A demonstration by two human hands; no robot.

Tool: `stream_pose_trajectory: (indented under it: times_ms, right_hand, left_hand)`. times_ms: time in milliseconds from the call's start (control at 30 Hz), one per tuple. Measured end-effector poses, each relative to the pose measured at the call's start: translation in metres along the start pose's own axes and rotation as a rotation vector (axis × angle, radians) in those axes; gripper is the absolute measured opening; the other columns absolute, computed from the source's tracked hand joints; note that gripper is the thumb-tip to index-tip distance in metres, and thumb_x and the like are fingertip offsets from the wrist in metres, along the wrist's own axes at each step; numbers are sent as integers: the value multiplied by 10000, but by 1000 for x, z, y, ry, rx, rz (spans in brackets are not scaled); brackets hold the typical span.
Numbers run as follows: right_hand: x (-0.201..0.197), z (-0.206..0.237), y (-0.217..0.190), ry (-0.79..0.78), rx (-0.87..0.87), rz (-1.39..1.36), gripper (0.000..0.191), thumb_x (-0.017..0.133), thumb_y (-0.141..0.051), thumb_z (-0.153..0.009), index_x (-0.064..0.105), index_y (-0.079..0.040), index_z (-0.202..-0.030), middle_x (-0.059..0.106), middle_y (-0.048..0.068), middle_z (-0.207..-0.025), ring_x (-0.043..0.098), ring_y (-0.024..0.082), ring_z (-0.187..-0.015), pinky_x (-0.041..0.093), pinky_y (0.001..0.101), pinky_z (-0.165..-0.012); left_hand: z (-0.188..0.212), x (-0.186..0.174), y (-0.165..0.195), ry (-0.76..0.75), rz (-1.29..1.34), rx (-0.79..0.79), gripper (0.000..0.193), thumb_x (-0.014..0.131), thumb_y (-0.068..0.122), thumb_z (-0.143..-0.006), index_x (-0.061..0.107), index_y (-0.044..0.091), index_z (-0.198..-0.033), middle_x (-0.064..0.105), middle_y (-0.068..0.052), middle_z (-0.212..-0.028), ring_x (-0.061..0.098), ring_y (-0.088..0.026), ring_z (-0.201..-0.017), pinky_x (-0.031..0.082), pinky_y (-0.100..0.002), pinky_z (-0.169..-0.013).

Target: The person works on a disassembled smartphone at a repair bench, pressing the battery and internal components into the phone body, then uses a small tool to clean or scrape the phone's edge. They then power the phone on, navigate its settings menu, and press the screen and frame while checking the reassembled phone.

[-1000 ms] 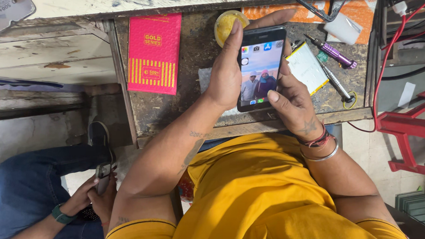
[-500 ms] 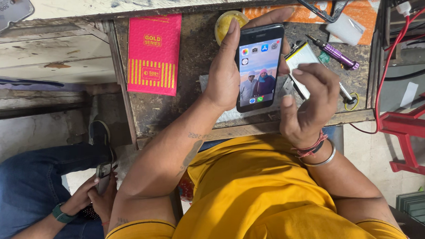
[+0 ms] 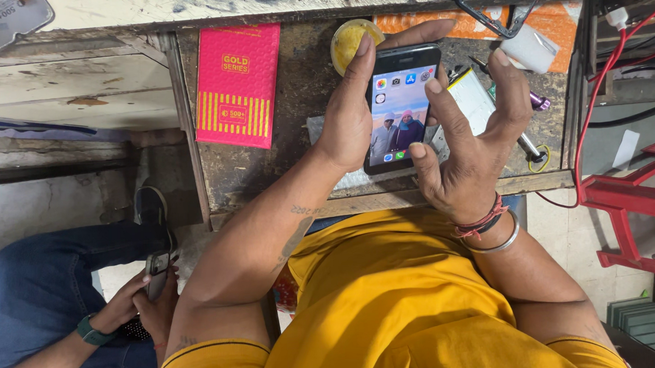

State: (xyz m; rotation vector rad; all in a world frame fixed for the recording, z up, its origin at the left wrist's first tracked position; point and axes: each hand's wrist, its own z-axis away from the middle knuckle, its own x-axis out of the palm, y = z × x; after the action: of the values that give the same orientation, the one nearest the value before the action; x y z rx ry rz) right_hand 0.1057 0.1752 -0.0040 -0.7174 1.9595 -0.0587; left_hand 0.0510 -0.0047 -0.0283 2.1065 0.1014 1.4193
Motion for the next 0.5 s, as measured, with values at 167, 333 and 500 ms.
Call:
stream_pose_trajectory:
  times_ms: [167,333,500]
  right_hand:
    - [-1,0,-1,-14,-17,14,587,581,-587,-1069,687,-200,-1497,252,208,-1684,245,377,-1549,217,520,-1307]
    - [-2,-3,-5,-12,-9,25,583,581,-585,-1077,677,-201,-1506,251,221,-1681,245,386,-1544,218,521,-1302]
    - [-3,-2,-3,-23,-3,47,572,558,-537,-1086,674,-185,-1522,254,219,-1673,266,378,-1559,222,501,-1289]
  left_hand:
    - [-1,-1,-3,31,-20,5,712,259,589,-1182,443,9,-1553,640,-126,-1205,597,-152,-1045,536,-324,-1008]
    - [-2,0,-1,35,-29,-6,715,249,591,-1174,439,15,-1553,647,-121,-1207,609,-151,-1054,537,-315,-989]
    - [-1,0,0,42,-69,-12,733,247,603,-1161,421,14,-1562,653,-114,-1173,638,-158,-1049,546,-315,-947]
